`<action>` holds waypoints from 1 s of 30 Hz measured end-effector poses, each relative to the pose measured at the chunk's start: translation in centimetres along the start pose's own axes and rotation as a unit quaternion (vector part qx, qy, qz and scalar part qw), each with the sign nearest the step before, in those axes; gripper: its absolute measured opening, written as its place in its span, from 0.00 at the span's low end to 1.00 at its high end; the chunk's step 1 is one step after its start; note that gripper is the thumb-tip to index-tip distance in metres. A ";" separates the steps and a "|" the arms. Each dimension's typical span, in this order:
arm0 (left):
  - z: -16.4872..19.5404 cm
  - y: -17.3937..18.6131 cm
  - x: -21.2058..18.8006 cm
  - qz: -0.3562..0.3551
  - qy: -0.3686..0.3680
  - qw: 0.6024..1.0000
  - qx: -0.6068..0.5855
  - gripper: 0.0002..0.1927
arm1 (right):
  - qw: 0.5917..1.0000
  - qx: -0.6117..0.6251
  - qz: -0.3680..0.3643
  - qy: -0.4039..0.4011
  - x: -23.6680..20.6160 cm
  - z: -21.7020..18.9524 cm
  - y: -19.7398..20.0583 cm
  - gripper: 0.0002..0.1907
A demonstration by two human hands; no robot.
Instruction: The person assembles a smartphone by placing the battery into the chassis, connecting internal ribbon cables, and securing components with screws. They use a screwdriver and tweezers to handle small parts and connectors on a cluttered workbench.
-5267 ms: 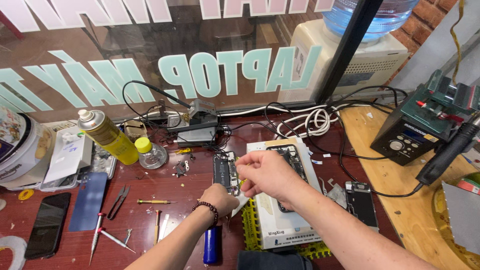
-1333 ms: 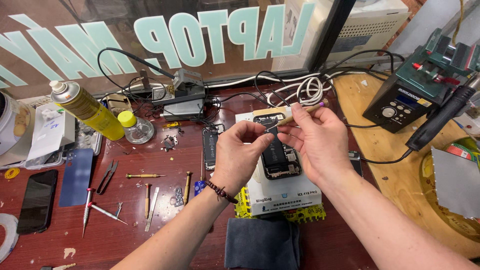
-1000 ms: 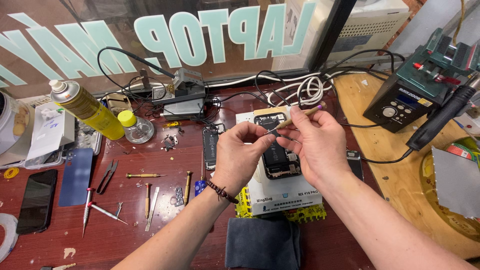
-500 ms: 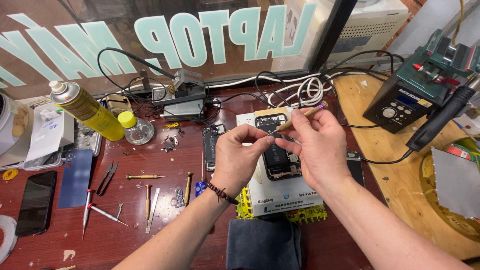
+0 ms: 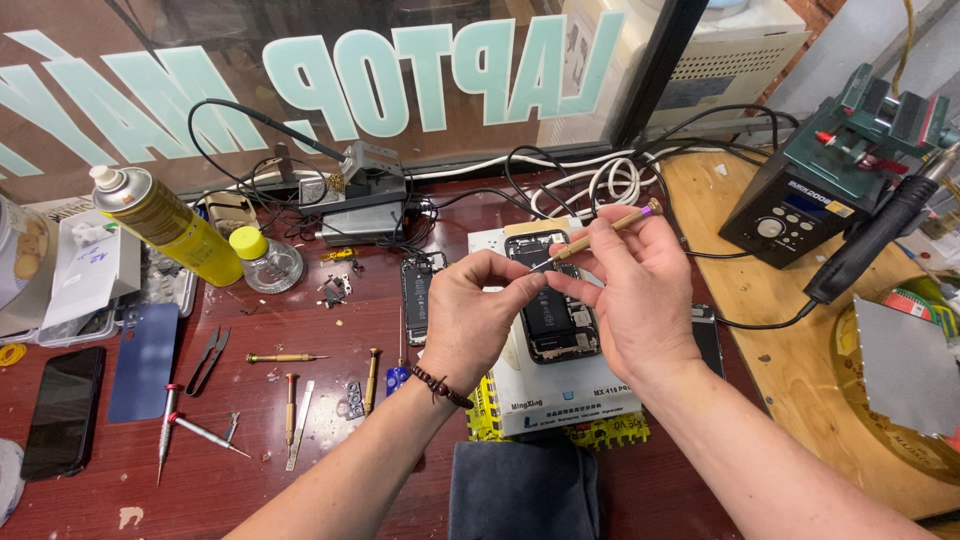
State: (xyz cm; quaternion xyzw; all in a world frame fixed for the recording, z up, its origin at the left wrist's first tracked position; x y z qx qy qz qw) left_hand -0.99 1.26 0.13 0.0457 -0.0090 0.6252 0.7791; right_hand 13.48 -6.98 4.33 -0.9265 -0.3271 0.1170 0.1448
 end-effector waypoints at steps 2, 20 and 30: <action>0.1 -0.1 0.0 -0.001 0.003 1.000 -0.001 0.08 | 1.000 -0.001 -0.002 0.000 0.0 -0.1 0.0 0.09; 0.4 -0.3 0.2 0.003 -0.015 0.999 0.030 0.09 | 1.000 -0.006 0.008 -0.001 0.4 0.3 0.5 0.08; 0.5 -0.3 0.0 -0.001 -0.014 0.999 0.042 0.09 | 1.000 -0.022 0.014 -0.004 0.3 0.4 0.7 0.08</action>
Point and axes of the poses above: each hand's wrist, its own x-axis towards the middle knuckle, its own y-axis out of the back of the hand, z = x × y, the point moved 7 cm from there along x, towards the middle knuckle, and after that the axes turned 14 degrees about z, right-handed, at the moved point
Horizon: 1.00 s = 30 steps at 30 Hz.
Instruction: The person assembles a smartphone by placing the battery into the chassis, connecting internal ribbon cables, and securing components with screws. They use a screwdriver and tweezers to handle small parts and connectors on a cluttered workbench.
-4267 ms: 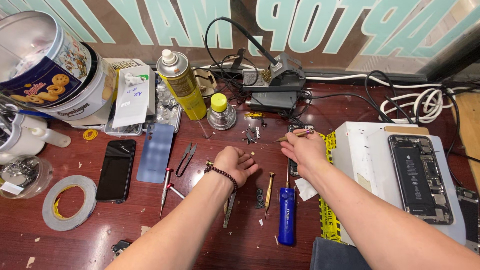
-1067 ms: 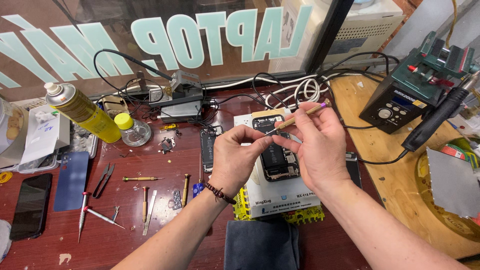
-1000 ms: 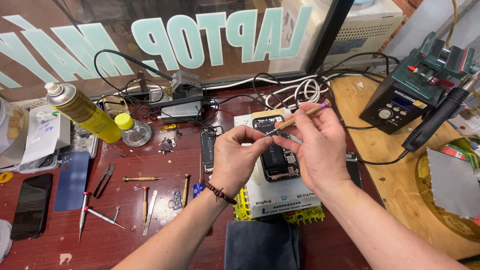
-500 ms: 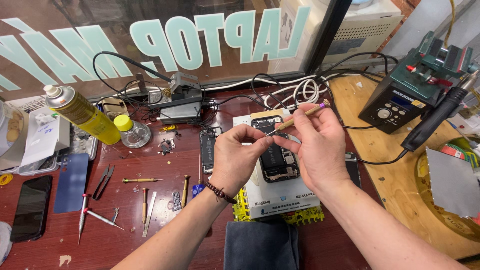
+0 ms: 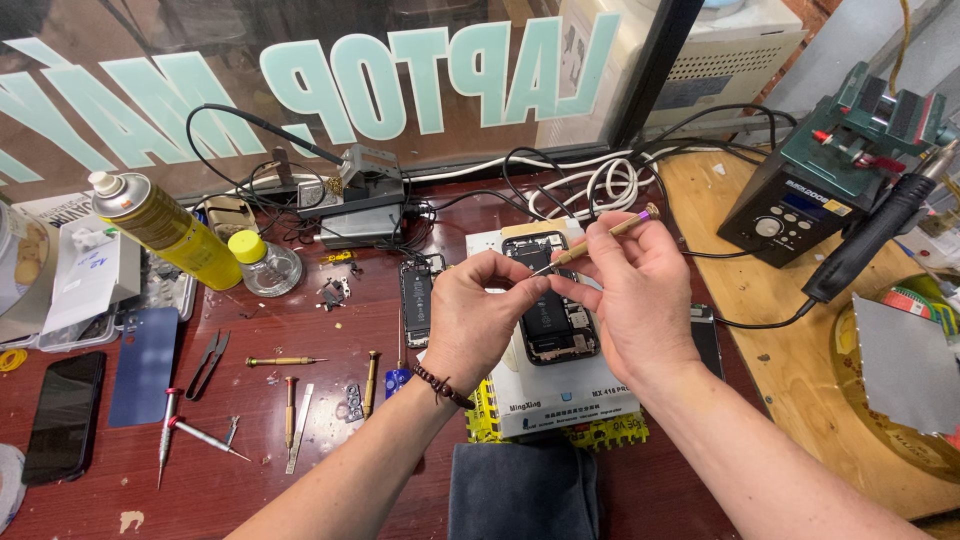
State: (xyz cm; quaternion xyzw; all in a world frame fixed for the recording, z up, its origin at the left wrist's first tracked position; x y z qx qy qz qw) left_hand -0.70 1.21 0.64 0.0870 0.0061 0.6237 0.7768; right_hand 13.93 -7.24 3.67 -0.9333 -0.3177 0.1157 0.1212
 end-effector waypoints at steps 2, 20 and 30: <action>0.0 -0.1 0.0 -0.004 0.005 1.000 0.001 0.09 | 1.000 -0.001 0.000 0.002 0.0 0.0 0.0 0.07; 0.3 -0.4 -0.1 0.003 0.010 1.000 0.012 0.10 | 1.000 0.002 0.001 0.022 0.3 0.0 0.4 0.07; 0.1 -0.5 -0.1 -0.015 0.013 1.000 -0.005 0.12 | 1.000 0.005 0.004 0.021 0.4 -0.5 0.5 0.08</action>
Point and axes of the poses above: each hand's wrist, its own x-axis towards the middle knuckle, its own y-axis out of the back of the hand, z = x × y, the point moved 7 cm from there along x, towards the middle knuckle, and after that the axes turned 14 degrees about z, right-handed, at the moved point
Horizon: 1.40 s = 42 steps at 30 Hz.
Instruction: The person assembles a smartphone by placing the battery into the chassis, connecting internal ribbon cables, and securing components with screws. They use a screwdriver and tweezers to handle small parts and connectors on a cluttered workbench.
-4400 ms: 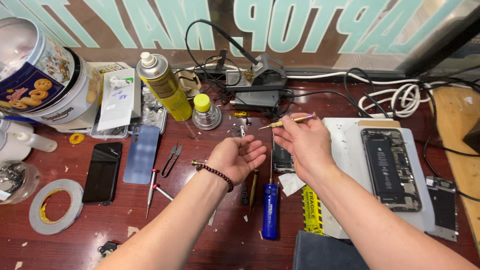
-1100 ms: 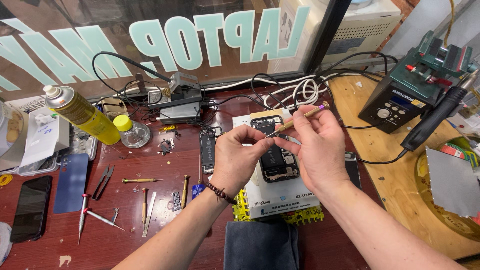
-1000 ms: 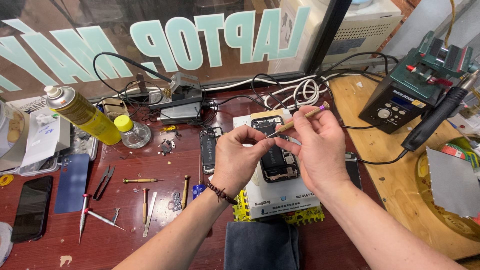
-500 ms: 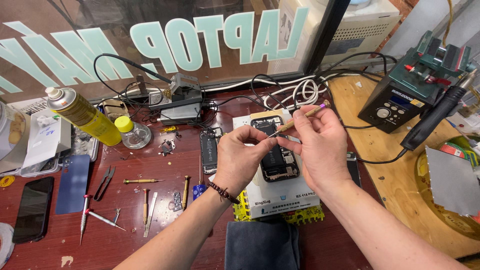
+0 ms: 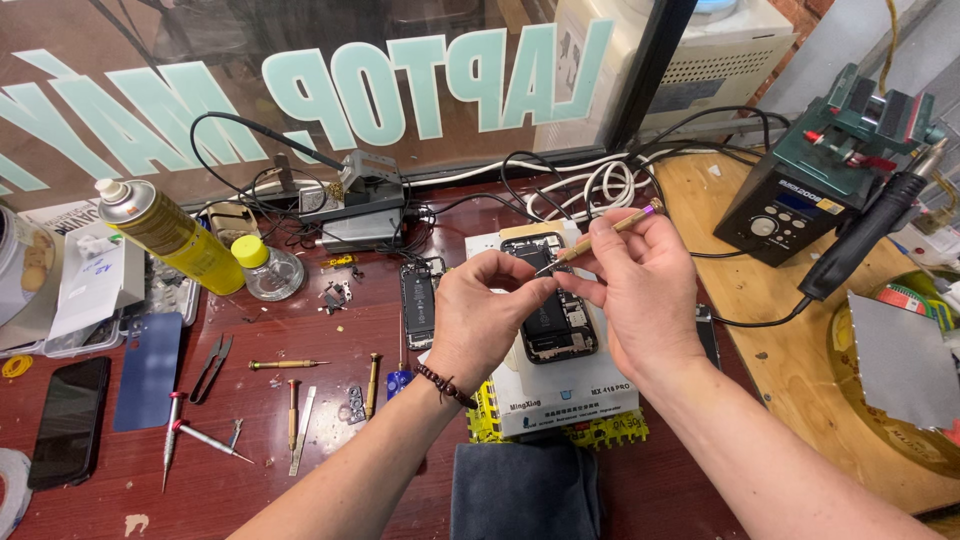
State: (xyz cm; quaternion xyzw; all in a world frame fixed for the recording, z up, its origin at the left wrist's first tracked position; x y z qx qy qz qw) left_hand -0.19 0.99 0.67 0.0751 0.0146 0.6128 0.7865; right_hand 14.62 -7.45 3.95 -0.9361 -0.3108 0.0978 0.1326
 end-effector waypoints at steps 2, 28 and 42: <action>-0.4 -0.1 0.0 -0.012 0.008 1.000 0.014 0.13 | 1.000 -0.004 -0.001 0.016 0.2 -0.3 0.1 0.11; -0.1 -1.0 0.9 -0.010 -0.006 0.995 0.094 0.14 | 0.992 -0.087 -0.029 0.087 0.9 -1.5 -0.6 0.33; -1.3 5.7 1.9 0.089 0.005 0.986 0.138 0.08 | 0.974 -0.205 -0.041 0.086 0.8 0.8 -5.6 0.22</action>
Point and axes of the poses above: each hand's wrist, its own x-axis towards the middle knuckle, its own y-axis out of the back of the hand, z = x × y, the point moved 7 cm from there along x, towards the middle knuckle, and after that the axes turned 14 degrees about z, right-handed, at the moved point
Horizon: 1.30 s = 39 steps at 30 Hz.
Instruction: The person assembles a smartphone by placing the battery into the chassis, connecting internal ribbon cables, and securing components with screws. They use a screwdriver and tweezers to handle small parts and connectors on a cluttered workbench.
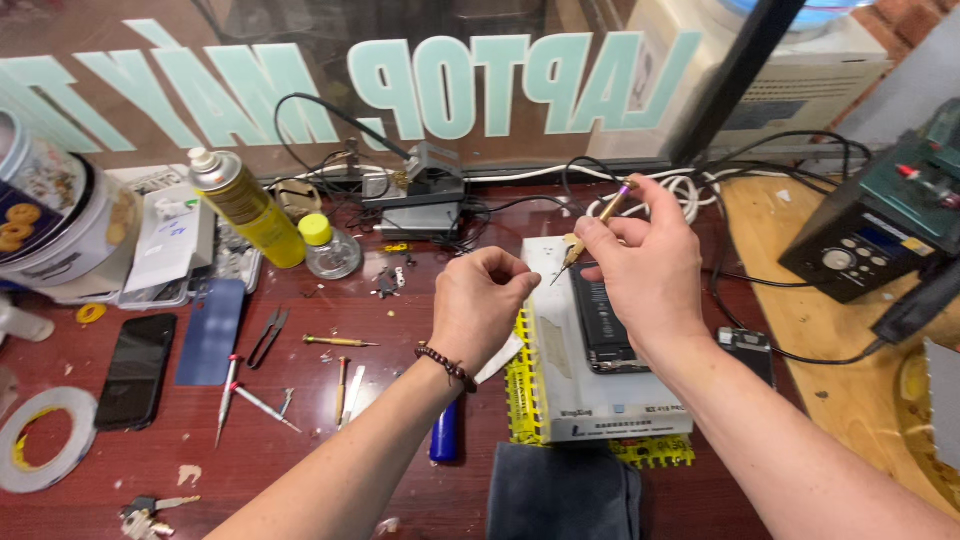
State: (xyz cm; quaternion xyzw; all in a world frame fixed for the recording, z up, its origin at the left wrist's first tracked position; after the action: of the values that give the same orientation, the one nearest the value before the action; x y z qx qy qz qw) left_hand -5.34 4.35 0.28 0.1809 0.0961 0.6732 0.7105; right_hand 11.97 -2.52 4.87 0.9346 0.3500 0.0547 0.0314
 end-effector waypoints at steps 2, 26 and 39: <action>-1.4 2.5 1.7 0.039 -0.003 0.999 0.010 0.08 | 0.998 -0.034 -0.044 -0.017 0.5 1.2 -2.8 0.14; -27.1 25.7 -0.2 0.093 0.391 0.852 0.336 0.10 | 0.864 -0.385 -0.249 -0.207 -9.0 18.2 -20.7 0.10; -24.5 21.2 0.4 0.042 0.292 0.877 0.379 0.10 | 0.934 -0.236 -0.173 -0.206 -2.3 15.5 -18.4 0.06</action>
State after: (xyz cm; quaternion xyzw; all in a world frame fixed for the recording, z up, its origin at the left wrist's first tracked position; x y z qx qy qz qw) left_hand -34.19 8.48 -13.90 0.2353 0.5396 0.6370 0.4977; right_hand 0.17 9.54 -12.44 0.8159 0.4694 -0.0641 0.3313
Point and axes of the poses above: each hand's wrist, its own x-axis towards the middle knuckle, its own y-axis out of the back of the hand, z = x × y, the point moved 7 cm from there along x, towards the middle knuckle, and after that the axes turned 14 degrees about z, right-handed, at the moved point
